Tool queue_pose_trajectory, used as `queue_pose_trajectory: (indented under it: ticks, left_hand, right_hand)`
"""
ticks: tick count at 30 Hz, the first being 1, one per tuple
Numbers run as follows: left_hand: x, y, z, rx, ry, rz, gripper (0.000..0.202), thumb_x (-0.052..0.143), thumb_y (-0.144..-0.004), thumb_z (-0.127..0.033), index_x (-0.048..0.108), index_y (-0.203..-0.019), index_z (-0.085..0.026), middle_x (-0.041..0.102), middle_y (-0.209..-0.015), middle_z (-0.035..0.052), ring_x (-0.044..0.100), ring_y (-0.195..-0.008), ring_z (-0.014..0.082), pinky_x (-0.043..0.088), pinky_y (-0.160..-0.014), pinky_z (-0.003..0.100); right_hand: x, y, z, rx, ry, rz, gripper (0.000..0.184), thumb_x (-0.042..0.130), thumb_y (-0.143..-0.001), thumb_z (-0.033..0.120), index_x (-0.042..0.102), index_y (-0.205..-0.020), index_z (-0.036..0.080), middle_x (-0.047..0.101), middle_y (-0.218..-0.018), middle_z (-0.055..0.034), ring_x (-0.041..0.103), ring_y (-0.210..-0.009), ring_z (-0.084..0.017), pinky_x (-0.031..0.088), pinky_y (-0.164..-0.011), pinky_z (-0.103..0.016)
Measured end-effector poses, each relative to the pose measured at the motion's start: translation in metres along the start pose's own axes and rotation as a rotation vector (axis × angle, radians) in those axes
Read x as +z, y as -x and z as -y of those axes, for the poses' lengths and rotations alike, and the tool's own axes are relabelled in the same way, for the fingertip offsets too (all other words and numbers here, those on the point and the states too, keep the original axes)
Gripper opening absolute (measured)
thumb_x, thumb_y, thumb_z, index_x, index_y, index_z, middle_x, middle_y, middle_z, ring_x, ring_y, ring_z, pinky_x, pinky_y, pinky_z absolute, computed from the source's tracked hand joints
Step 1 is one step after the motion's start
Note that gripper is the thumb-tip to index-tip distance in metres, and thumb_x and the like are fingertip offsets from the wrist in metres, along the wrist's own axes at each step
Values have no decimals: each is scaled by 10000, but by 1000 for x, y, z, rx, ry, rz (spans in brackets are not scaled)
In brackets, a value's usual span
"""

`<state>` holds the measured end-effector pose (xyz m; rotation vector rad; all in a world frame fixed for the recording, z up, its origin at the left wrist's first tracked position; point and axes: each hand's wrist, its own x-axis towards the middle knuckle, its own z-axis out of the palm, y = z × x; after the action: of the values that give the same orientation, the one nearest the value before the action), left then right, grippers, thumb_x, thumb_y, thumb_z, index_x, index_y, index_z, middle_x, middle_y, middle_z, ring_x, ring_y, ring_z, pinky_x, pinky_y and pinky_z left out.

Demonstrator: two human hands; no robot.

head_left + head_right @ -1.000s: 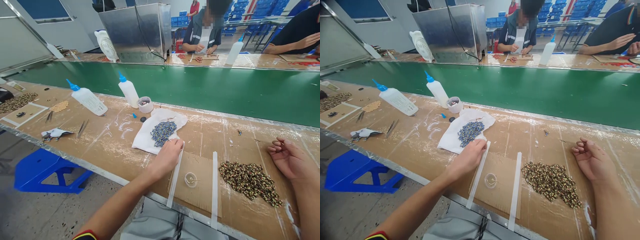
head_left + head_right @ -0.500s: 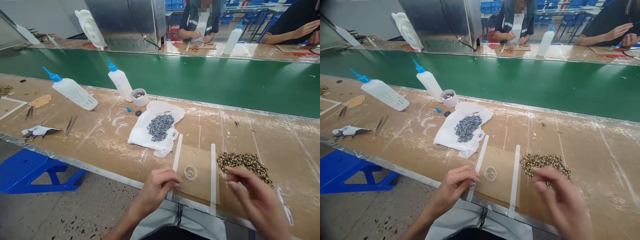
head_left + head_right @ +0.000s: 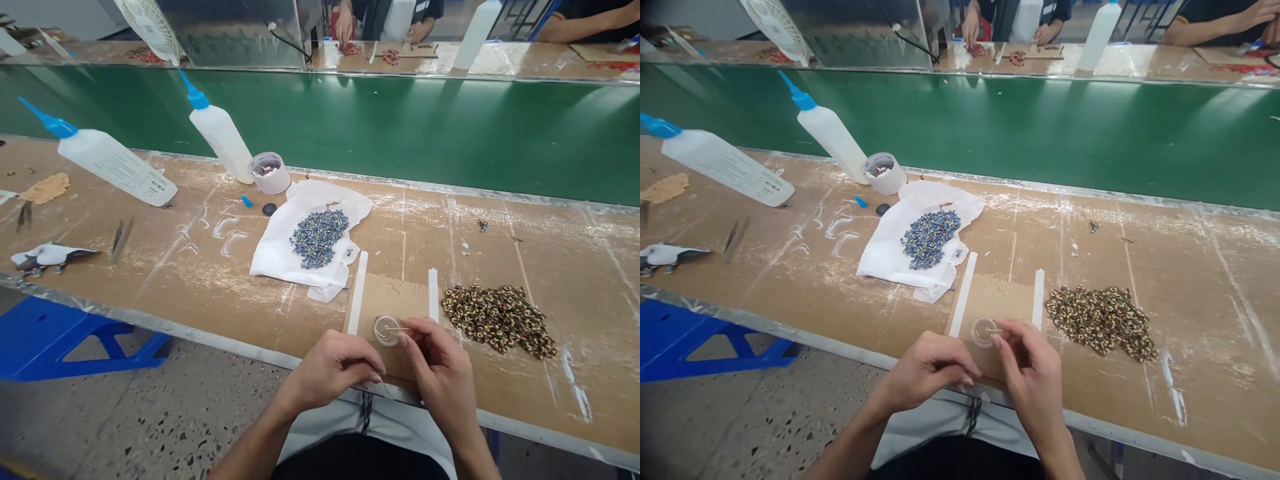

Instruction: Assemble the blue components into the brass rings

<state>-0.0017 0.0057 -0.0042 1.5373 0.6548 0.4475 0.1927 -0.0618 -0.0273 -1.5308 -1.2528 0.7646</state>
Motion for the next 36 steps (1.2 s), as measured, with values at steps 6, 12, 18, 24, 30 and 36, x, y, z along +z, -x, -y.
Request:
queue_pose_trajectory:
  ticks: [6,12,18,24,30,36]
  left_hand:
    - [0,0,1,-62,75,-20,141,590,-898,-154,705,-836,-101,675,-719,40,607,-512,75,497,-488,124]
    - [-5,-2,5,-139,97,103,171,665,-877,-281,674,-877,-110,666,-684,38,649,-503,107,491,-470,141]
    - [-4,-3,3,-141,62,77,127,645,-878,-243,642,-848,-120,660,-673,26,661,-517,111,485,-496,145]
    - [2,-3,0,-109,-28,18,106,633,-885,-219,639,-834,-127,635,-644,2,656,-525,101,471,-508,137]
    - [5,-5,-1,-69,-102,6,126,613,-904,-222,657,-838,-124,648,-647,9,651,-526,97,484,-522,143]
    - [7,-5,0,-81,-71,-9,127,584,-927,-231,654,-886,-133,649,-647,2,651,-526,94,506,-531,148]
  right_hand:
    - [-3,-6,9,-47,48,34,63,646,-915,235,708,-916,247,630,-956,-48,630,-901,-191,478,-655,-267]
    - [0,-8,9,-9,23,42,67,644,-915,242,708,-893,242,602,-982,-53,611,-918,-193,459,-663,-275]
    - [2,-11,13,3,-79,-13,57,666,-900,238,691,-848,235,614,-939,-39,592,-923,-183,480,-730,-278]
    - [0,2,4,49,-201,-204,43,678,-890,238,700,-879,203,688,-921,-67,648,-875,-196,519,-701,-290]
    - [3,19,4,54,-276,-266,30,691,-885,224,698,-894,196,705,-840,-48,649,-694,-150,513,-583,-240]
    - [6,22,7,36,-197,-229,33,689,-886,236,693,-891,204,718,-840,-46,685,-758,-176,560,-644,-263]
